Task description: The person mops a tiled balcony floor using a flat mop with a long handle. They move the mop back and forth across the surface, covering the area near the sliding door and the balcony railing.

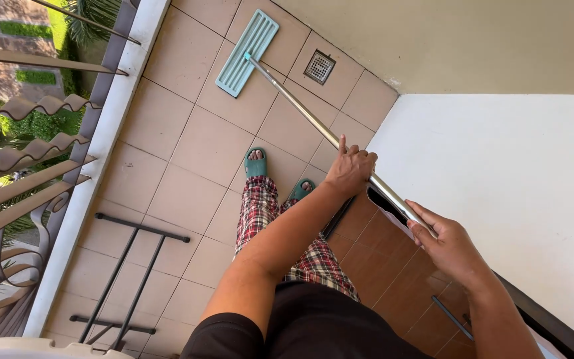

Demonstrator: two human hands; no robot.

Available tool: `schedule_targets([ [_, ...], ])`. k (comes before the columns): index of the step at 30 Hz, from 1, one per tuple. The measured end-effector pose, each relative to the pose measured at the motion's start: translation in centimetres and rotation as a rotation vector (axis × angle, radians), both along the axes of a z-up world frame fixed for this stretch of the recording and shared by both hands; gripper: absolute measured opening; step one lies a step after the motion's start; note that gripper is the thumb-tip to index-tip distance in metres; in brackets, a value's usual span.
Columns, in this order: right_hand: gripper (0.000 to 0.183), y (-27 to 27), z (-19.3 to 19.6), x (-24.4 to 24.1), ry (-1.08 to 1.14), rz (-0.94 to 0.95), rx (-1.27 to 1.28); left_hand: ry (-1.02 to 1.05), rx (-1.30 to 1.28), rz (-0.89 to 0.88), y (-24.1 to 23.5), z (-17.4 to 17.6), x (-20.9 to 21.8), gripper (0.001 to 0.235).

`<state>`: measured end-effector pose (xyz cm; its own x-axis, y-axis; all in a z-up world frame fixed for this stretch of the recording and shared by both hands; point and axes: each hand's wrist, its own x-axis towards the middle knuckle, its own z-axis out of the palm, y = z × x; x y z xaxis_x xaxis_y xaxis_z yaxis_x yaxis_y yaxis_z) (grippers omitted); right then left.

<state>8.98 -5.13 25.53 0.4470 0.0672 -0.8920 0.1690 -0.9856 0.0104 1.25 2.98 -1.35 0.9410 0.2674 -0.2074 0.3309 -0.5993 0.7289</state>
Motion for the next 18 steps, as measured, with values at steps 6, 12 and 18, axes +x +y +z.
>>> schedule_targets([
  [6, 0.055, 4.7, -2.2, 0.0, 0.042, -0.029, 0.031, 0.072, -0.016, 0.046, 5.9, -0.1, -0.8, 0.020],
  [12, 0.056, 10.3, -3.1, 1.7, 0.006, 0.130, 0.087, -0.018, 0.011, 0.225, 10.7, -2.1, 0.6, 0.008],
  [18, 0.054, 15.9, -3.6, 2.5, 0.024, 0.198, 0.137, -0.052, 0.038, 0.341, 15.6, -3.1, 0.9, 0.013],
])
